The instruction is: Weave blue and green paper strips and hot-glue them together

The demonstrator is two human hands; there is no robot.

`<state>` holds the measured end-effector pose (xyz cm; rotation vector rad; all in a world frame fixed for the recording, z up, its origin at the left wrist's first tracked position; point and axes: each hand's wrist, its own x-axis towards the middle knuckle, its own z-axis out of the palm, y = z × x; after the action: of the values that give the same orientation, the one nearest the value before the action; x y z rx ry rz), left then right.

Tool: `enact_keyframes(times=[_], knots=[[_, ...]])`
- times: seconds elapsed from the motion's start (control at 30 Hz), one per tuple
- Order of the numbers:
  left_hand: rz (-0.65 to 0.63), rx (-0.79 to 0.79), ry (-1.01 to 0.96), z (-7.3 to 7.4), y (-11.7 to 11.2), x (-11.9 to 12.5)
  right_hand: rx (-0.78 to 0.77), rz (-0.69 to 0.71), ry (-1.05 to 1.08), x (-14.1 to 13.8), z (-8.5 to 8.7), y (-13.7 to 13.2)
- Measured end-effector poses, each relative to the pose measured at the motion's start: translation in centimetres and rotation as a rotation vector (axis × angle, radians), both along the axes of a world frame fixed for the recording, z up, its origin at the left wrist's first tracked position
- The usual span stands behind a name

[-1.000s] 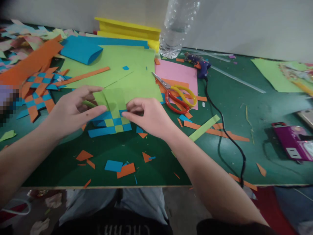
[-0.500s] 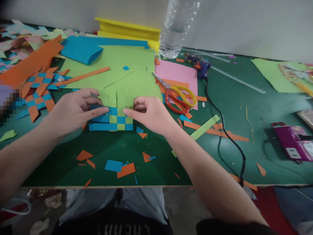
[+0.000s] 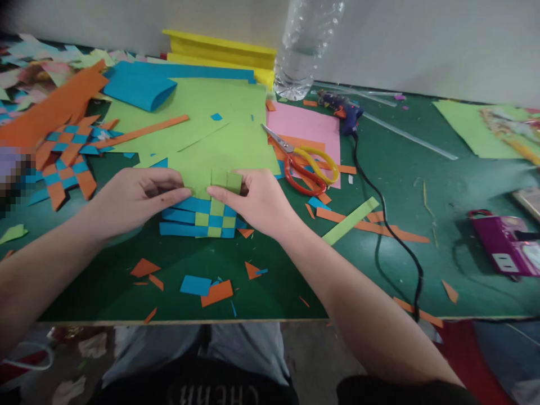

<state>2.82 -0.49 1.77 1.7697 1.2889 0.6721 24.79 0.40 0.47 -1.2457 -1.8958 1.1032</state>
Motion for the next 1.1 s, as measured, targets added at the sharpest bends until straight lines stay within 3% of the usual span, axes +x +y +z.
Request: enact_keyframes(times=[0.23, 0.67, 0.9, 1.1], knots=[[-0.004, 0.041, 0.056, -0.39, -0.01, -0.37, -0.028, 0.058, 0.066, -0.1, -0.25, -0.17], [0.0, 0.087, 0.047, -0.61, -0.09, -0.01, 0.086, 0.018, -0.12, -0.54, 0.23, -0.38], [0.017, 0.038, -0.086, -0.95, -0.14, 0.22, -0.042, 0.049, 0.003, -0.42, 0.47, -0.34], [0.034, 0.013, -0.058, -0.93, -0.17, 0.08, -0.155, 0.023, 0.111, -0.14, 0.39, -0.11]])
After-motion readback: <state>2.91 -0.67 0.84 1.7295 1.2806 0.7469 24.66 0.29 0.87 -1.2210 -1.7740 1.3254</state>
